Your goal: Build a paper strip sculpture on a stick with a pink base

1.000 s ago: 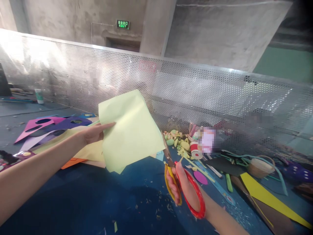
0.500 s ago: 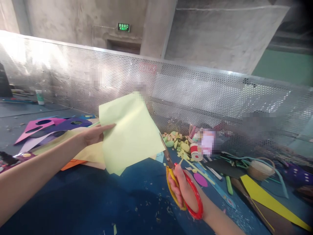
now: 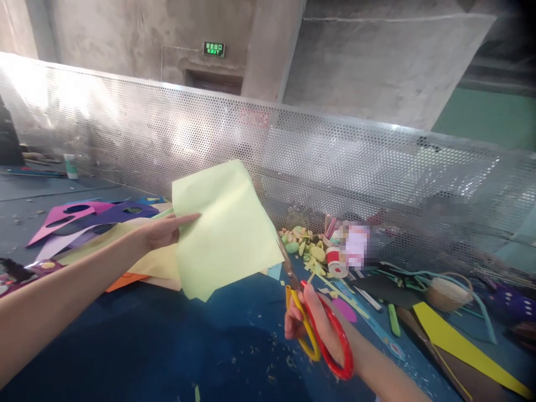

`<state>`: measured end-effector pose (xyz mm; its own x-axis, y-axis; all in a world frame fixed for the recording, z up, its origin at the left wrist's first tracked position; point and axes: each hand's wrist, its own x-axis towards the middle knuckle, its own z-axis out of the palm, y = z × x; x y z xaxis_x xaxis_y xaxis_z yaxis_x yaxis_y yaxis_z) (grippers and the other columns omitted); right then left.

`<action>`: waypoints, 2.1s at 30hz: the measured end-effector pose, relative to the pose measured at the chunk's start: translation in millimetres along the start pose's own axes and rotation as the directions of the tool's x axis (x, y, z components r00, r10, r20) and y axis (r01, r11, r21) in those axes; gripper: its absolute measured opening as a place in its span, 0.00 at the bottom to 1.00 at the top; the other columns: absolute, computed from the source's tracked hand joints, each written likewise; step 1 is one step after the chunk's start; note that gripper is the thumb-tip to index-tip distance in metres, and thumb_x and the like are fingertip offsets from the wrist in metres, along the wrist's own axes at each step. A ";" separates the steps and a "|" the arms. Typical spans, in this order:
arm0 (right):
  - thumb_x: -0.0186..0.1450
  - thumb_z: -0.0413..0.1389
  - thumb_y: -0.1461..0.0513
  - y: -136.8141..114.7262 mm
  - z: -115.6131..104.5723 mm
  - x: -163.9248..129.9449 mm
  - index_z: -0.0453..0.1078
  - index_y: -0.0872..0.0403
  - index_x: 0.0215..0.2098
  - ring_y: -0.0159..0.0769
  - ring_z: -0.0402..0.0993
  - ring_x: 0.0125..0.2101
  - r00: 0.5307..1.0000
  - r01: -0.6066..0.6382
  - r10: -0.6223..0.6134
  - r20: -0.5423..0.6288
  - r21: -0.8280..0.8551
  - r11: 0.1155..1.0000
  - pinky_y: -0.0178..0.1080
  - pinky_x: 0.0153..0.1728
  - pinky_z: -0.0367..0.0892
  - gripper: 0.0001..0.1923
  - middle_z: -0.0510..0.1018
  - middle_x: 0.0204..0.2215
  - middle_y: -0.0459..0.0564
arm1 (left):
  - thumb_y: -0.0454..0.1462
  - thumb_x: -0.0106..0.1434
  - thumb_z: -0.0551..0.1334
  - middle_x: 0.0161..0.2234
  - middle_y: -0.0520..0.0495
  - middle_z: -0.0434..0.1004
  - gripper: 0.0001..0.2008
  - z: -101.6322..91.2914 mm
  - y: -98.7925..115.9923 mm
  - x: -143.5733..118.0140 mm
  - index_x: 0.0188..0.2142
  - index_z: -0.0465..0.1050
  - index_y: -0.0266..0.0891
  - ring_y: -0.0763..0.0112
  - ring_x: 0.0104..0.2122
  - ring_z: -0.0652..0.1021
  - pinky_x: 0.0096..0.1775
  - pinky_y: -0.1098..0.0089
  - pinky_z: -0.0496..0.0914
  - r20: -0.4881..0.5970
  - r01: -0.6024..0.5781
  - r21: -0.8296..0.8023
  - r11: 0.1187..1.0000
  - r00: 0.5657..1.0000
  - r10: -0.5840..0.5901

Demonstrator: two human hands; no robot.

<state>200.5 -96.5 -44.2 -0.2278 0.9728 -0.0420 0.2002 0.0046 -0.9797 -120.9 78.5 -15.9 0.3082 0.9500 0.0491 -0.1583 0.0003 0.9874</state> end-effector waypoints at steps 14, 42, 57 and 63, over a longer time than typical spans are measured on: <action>0.61 0.40 0.39 -10.7 3.2 -0.9 0.58 0.52 0.25 0.44 0.74 0.37 0.997 0.061 -0.061 0.042 -0.003 0.998 0.45 0.43 0.67 0.27 0.73 0.28 0.51 | 0.41 0.53 0.68 0.50 0.46 0.73 0.18 15.3 1.2 -5.6 0.44 0.73 0.43 0.56 0.49 0.74 0.45 0.66 0.75 0.104 0.051 -0.025 0.998 0.993 -0.048; 0.65 0.35 0.43 7.3 8.8 2.0 0.56 0.53 0.20 0.27 0.56 0.14 0.987 0.114 -0.122 -0.105 -0.081 0.990 0.31 0.18 0.55 0.28 0.57 0.12 0.40 | 0.40 0.54 0.66 0.48 0.47 0.75 0.17 18.6 3.7 -7.4 0.44 0.74 0.44 0.55 0.49 0.74 0.45 0.64 0.74 0.095 0.037 -0.022 0.999 0.995 -0.035; 0.62 0.41 0.39 2.1 11.9 1.3 0.54 0.53 0.16 0.23 0.49 0.08 0.971 0.029 -0.062 -0.231 -0.144 0.989 0.29 0.12 0.49 0.30 0.53 0.09 0.37 | 0.42 0.54 0.66 0.49 0.45 0.74 0.22 21.9 10.0 -12.9 0.48 0.71 0.43 0.55 0.47 0.75 0.46 0.63 0.73 0.076 0.050 0.033 0.998 0.996 -0.052; 0.60 0.40 0.38 -2.7 0.6 3.9 0.54 0.52 0.19 0.35 0.72 0.21 0.989 0.073 -0.087 -0.117 -0.113 0.991 0.38 0.27 0.68 0.29 0.70 0.18 0.47 | 0.41 0.53 0.67 0.47 0.43 0.76 0.21 19.4 9.1 -11.4 0.47 0.72 0.41 0.53 0.47 0.75 0.46 0.62 0.73 0.092 0.070 0.040 0.997 0.993 -0.073</action>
<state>198.5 -92.8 -41.9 -0.1316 0.9891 0.0661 0.2895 0.1022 -0.9517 -107.7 61.6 -4.6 0.4041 0.9147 -0.0097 -0.0985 0.0540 0.9937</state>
